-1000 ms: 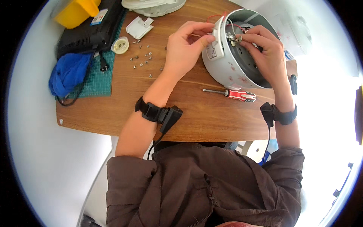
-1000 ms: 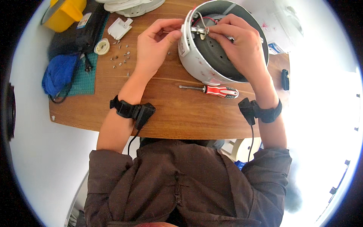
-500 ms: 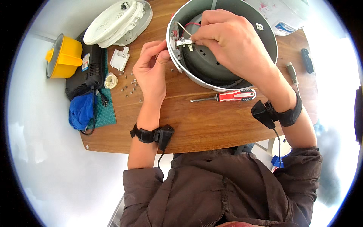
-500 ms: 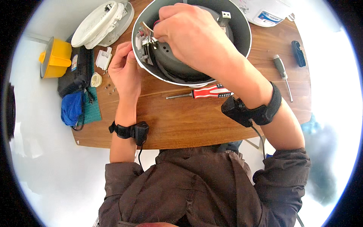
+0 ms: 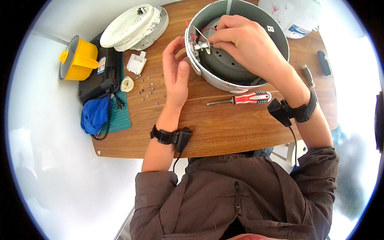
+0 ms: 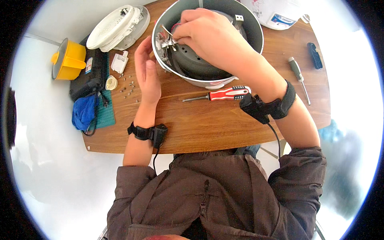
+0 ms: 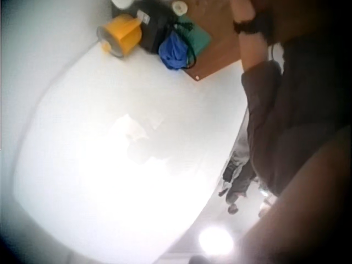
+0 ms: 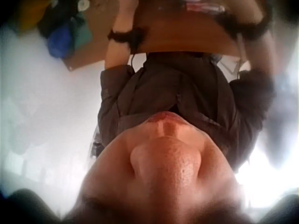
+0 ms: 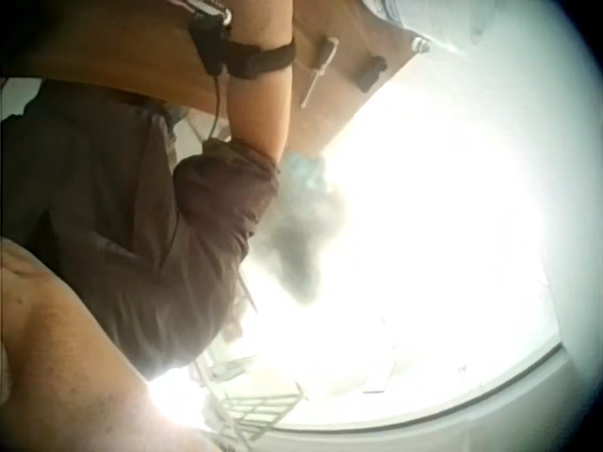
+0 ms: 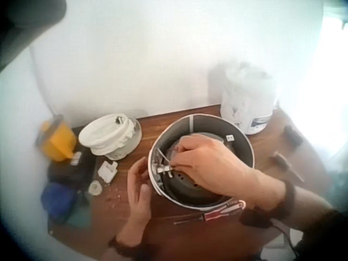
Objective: The person uses a screwdriver to tighten screws on the internal wiring of a disassembled appliance. They pick up screws from the table, align them, and secure them into the device's housing.
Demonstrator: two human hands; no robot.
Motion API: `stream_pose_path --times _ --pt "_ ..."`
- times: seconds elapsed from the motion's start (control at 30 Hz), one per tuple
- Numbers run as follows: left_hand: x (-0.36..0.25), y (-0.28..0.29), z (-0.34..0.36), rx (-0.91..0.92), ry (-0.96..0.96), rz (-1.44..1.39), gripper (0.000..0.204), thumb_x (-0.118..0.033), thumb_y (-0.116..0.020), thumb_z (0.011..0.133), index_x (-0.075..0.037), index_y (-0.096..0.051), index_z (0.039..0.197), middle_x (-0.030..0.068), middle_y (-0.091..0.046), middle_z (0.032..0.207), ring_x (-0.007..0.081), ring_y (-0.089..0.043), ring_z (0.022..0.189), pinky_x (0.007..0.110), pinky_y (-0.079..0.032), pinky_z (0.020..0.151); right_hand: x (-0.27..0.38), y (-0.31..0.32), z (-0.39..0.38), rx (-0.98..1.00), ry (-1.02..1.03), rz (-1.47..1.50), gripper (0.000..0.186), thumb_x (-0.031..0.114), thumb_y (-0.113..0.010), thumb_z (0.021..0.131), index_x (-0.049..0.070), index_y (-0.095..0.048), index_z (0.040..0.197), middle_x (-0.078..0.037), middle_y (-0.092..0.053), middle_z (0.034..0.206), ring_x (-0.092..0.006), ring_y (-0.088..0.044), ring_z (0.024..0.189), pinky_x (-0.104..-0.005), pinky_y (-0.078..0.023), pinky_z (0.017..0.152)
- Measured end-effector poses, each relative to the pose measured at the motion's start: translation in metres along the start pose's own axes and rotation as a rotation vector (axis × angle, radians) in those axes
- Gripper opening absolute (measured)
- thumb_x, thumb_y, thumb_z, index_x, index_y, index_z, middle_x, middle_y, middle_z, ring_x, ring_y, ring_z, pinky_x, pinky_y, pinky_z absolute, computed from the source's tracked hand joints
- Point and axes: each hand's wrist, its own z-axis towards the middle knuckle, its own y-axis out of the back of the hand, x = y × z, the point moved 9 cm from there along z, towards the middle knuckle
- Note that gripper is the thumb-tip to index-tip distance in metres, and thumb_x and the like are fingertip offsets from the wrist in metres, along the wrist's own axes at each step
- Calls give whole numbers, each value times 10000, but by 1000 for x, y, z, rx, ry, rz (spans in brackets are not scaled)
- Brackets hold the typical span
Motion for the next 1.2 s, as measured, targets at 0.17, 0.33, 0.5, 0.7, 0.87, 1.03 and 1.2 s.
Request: stream_pose_path --times 0.17,0.33,0.5,0.7,0.87,1.03,1.2 --pt "11 -9 1 209 8 187 1081 -609 -704 910 -6 -174 1634 176 -348 1611 307 -369 1482 481 -323 1202 2 2 -3 33 -5 -28 180 91 -723 853 60 -752 1028 -102 -658 925 -329 -653 927 -430 -533 840" --pt "9 -13 -2 193 44 92 1126 -619 -715 893 -7 -136 1640 188 -285 1658 317 -314 1524 476 -293 1223 36 43 -21 -154 -31 -121 248 67 -738 839 71 -732 1087 -80 -658 1028 -320 -647 923 -419 -540 826" --pt "6 -21 -4 229 25 81 1170 -651 -682 899 -3 -58 1646 209 -255 1672 324 -278 1543 478 -249 1241 42 79 -124 -298 -180 -129 326 93 -818 776 64 -727 1088 -61 -663 1048 -295 -647 941 -390 -544 795" --pt "1 -26 -7 203 0 98 1107 -632 -610 959 5 -17 1643 202 -206 1687 312 -262 1544 448 -231 1248 4 21 -192 -43 -487 -100 455 202 -841 782 56 -697 1187 -112 -630 1194 -330 -602 1115 -437 -489 970" --pt "0 -28 -3 226 -23 77 1019 -606 -554 1002 2 -46 1643 188 -217 1684 301 -275 1535 433 -248 1241 -11 -4 -204 -42 -522 27 464 209 -818 815 78 -681 1238 -118 -612 1240 -334 -586 1168 -444 -466 1028" --pt "-4 -27 -3 222 -17 114 1006 -618 -539 1005 3 -68 1641 183 -231 1678 296 -283 1531 438 -251 1241 -1 -2 -200 -52 -440 -13 450 122 -826 776 87 -688 1203 -112 -614 1220 -331 -590 1155 -440 -487 994" --pt "-3 -29 -3 214 -19 96 1021 -643 -536 993 2 -79 1639 180 -238 1674 292 -274 1534 442 -242 1246 -4 -4 -204 -33 -446 14 411 103 -811 792 87 -680 1181 -104 -625 1209 -328 -591 1136 -440 -485 984"
